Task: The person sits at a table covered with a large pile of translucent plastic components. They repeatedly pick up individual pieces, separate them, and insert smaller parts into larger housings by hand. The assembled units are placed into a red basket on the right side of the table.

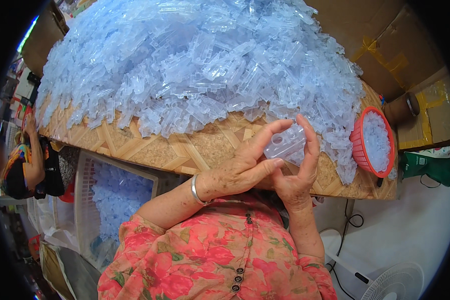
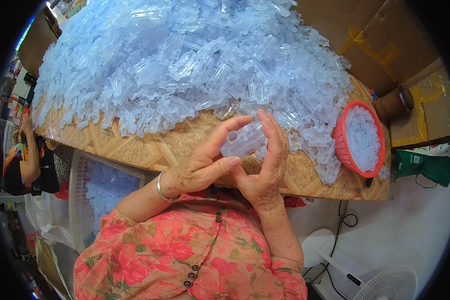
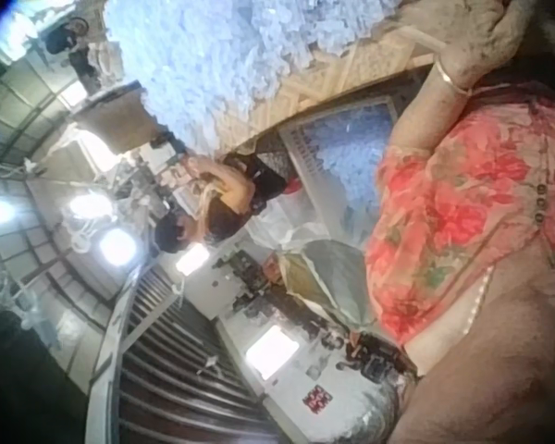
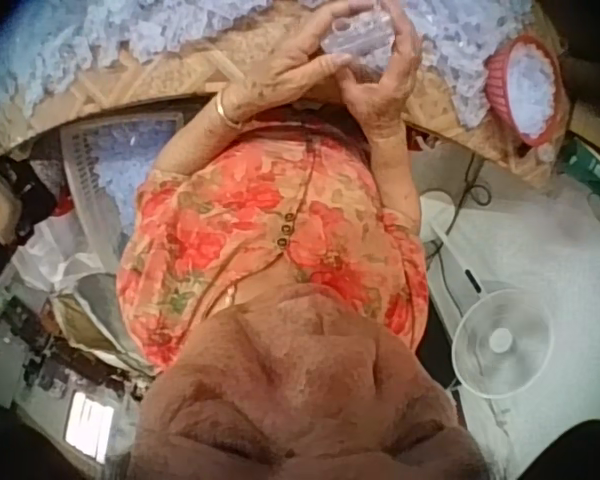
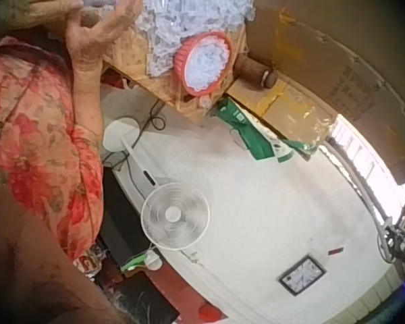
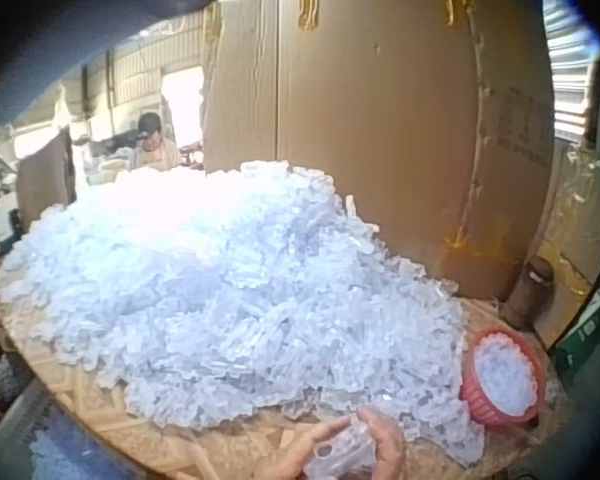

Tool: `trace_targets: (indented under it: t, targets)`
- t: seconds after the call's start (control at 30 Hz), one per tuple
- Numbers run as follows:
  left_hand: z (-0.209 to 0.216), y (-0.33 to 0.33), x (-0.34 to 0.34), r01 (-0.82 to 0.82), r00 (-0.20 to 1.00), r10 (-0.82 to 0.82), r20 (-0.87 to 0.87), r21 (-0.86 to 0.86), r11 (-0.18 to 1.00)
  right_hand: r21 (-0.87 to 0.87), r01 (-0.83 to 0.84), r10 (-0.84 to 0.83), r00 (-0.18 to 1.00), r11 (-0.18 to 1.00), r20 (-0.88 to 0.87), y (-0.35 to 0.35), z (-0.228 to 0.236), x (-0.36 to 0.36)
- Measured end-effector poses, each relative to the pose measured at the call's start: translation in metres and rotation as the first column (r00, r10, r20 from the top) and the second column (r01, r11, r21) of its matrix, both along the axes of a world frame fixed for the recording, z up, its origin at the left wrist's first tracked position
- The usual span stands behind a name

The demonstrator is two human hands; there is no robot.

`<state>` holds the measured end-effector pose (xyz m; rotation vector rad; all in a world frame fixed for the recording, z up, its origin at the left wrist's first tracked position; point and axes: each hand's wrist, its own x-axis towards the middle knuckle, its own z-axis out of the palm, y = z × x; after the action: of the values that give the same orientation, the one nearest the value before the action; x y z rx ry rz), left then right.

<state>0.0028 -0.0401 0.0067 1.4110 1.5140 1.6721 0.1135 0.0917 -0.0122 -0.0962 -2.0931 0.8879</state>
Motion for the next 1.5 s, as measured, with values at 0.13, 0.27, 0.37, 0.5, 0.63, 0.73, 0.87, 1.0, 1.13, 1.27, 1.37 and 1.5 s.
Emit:
trace_targets:
  t: [0.13,0.27,0.37,0.5,0.63,0.73,0.87,1.0,1.13,1.27,1.37,1.5]
  targets:
    - [0.003,-0.014,-0.014,0.124,0.982,-0.108,0.153,-0.096,0.988,-0.236,-0.117,0.133,0.990,0.965,0.054,0.003,0.013,0.013]
    - [0.012,-0.018,-0.013,0.067,0.993,-0.052,0.104,-0.143,0.987,-0.076,-0.105,0.116,0.979,0.992,0.169,0.015,0.016,0.016]
    - [-0.001,-0.013,-0.013,-0.092,0.982,0.083,-0.168,-0.049,0.995,-0.042,-0.102,0.106,0.987,0.994,0.120,0.010,0.012,0.008]
    - [-0.002,-0.011,-0.012,-0.121,0.952,0.104,-0.288,-0.041,0.992,0.045,-0.079,0.074,0.991,0.996,0.114,0.012,0.007,0.012]
    - [-0.008,-0.008,-0.007,-0.125,0.953,0.094,-0.287,-0.090,0.988,0.186,-0.061,0.021,0.977,0.981,0.214,0.029,0.029,0.019]
    - [-0.009,-0.008,-0.002,-0.123,0.951,0.081,-0.298,-0.125,0.984,0.229,0.211,-0.260,0.943,0.950,0.209,0.065,0.047,0.033]
    - [-0.018,-0.006,-0.002,-0.155,0.921,0.094,-0.377,-0.136,0.978,0.512,0.511,-0.703,0.640,0.691,0.310,0.154,0.057,0.061]
    - [-0.025,-0.007,-0.004,-0.189,0.901,0.142,-0.409,-0.078,0.979,0.516,0.493,-0.713,0.517,0.700,0.473,0.213,0.044,0.065]
    - [-0.023,-0.012,-0.007,-0.223,0.874,0.155,-0.461,-0.096,0.970,0.493,0.542,-0.718,0.359,0.680,0.596,0.218,0.049,0.054]
    - [-0.027,-0.010,-0.009,-0.219,0.879,0.157,-0.451,-0.088,0.972,0.439,0.579,-0.697,0.354,0.687,0.624,0.225,0.051,0.060]
    - [-0.028,-0.011,-0.009,-0.225,0.878,0.160,-0.451,-0.094,0.970,0.381,0.601,-0.710,0.560,0.703,0.427,0.204,0.057,0.063]
    - [-0.031,-0.015,-0.008,-0.248,0.897,0.184,-0.402,-0.113,0.962,-0.113,0.416,-0.309,0.807,0.903,0.503,0.112,0.081,0.059]
